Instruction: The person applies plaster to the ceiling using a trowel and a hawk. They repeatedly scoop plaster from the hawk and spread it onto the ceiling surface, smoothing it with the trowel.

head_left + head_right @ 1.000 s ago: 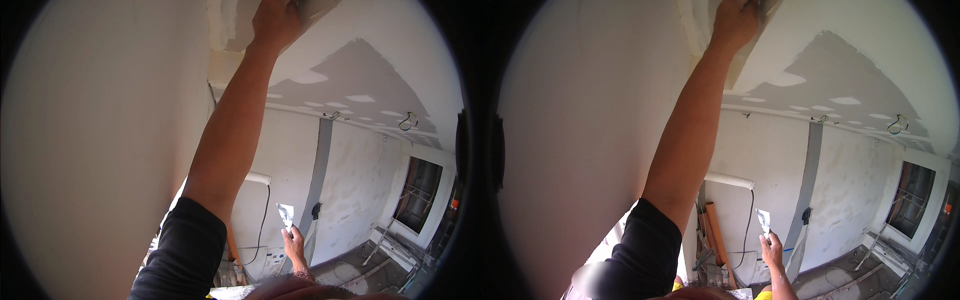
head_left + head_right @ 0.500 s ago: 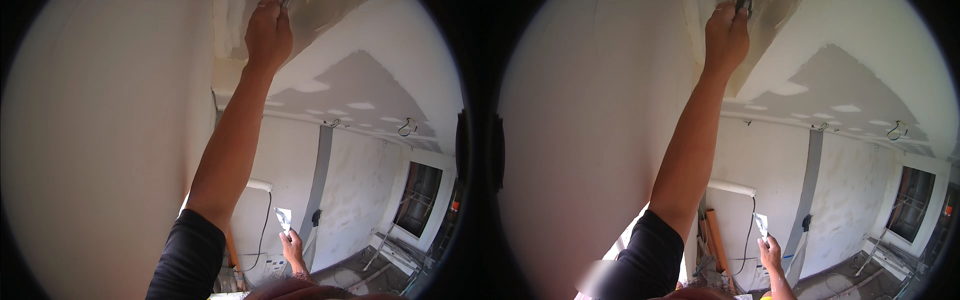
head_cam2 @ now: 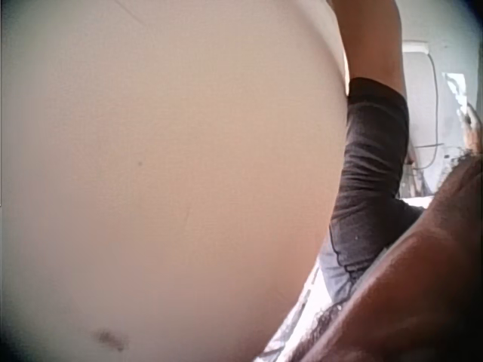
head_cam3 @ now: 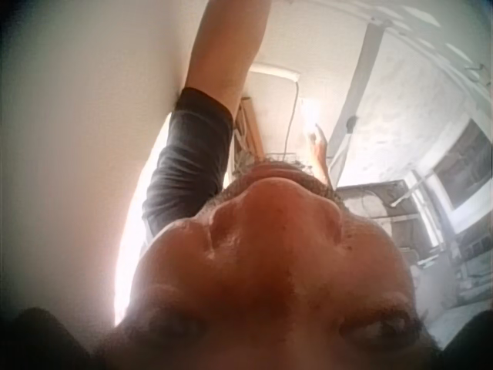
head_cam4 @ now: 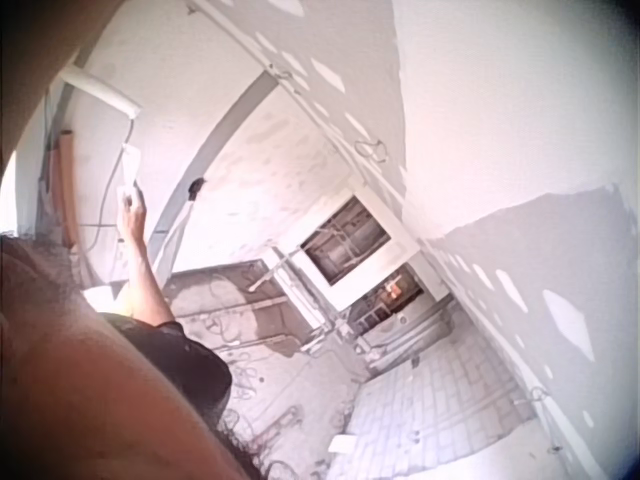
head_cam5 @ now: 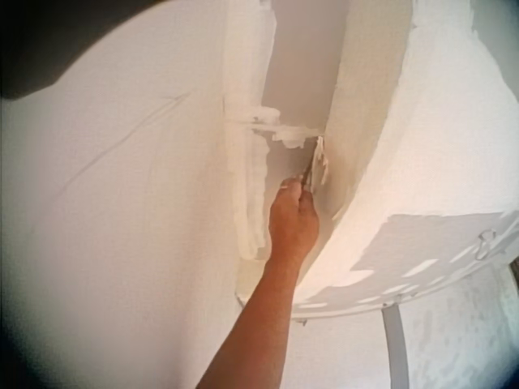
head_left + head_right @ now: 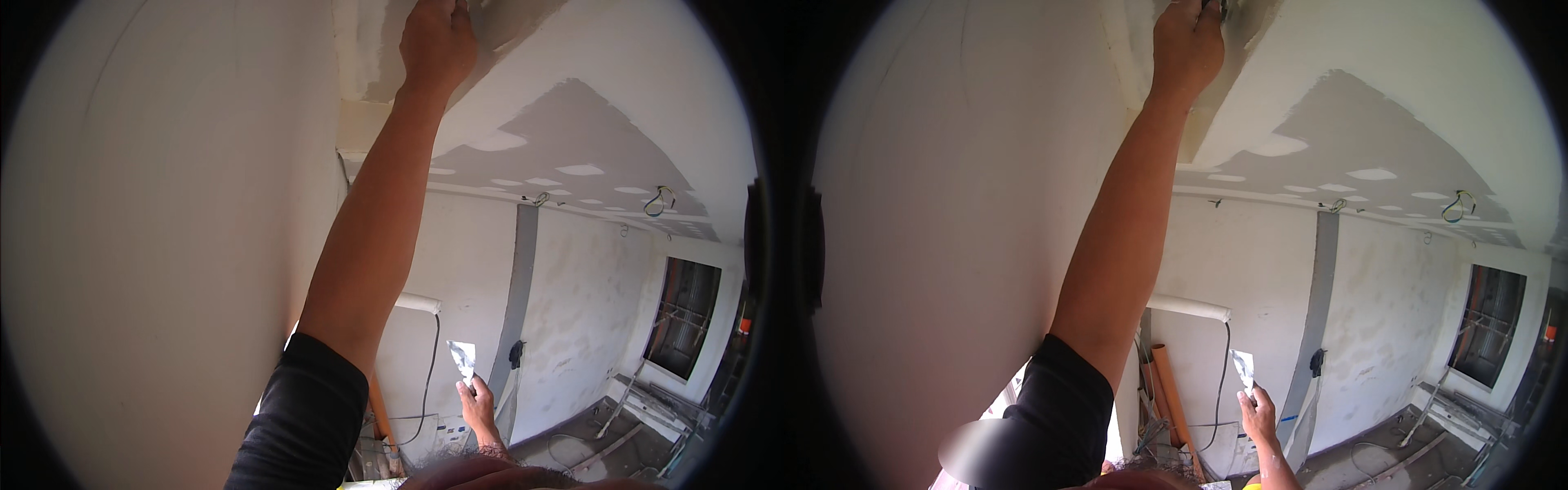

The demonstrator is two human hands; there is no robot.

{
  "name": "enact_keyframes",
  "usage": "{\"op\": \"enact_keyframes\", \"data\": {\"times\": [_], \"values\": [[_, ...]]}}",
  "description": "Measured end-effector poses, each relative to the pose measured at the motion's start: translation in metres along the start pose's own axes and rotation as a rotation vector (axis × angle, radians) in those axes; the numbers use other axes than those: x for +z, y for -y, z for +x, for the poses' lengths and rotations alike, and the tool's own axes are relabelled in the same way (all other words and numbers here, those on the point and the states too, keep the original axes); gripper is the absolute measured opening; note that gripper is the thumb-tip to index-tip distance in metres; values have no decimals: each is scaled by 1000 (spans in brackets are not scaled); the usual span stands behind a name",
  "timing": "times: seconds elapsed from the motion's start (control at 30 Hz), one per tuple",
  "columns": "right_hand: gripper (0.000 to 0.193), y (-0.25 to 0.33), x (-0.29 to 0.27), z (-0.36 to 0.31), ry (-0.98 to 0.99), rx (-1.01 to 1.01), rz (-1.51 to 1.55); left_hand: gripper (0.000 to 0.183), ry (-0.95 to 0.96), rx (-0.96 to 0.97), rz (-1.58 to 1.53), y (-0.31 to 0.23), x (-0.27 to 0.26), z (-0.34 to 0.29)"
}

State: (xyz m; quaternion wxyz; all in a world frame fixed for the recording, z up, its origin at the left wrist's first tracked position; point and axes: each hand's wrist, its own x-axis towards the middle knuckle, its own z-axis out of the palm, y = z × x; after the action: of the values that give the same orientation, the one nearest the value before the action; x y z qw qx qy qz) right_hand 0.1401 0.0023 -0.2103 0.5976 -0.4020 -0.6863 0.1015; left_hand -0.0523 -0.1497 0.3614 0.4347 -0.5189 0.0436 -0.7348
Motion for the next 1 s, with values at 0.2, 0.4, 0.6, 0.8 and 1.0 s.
{"op": "enact_keyframes", "data": {"times": [0.2, 0.4, 0.6, 0.8, 1.0], "values": [[24, 2, 1, 0, -47, -38, 37, 30, 33, -46, -71, -6, 0, -1], [23, 5, 2, -1, -74, -47, 73, 36, 165, -147, -137, -13, -4, -2], [22, 4, 2, -1, -56, -40, 70, 41, 153, -147, -252, -27, -9, -10], [22, 1, 2, -2, -49, -39, 59, 42, 219, -220, -184, -47, -22, -27], [23, 2, 3, -2, -49, -60, 77, 40, 187, -215, -251, -74, -36, -45]]}}
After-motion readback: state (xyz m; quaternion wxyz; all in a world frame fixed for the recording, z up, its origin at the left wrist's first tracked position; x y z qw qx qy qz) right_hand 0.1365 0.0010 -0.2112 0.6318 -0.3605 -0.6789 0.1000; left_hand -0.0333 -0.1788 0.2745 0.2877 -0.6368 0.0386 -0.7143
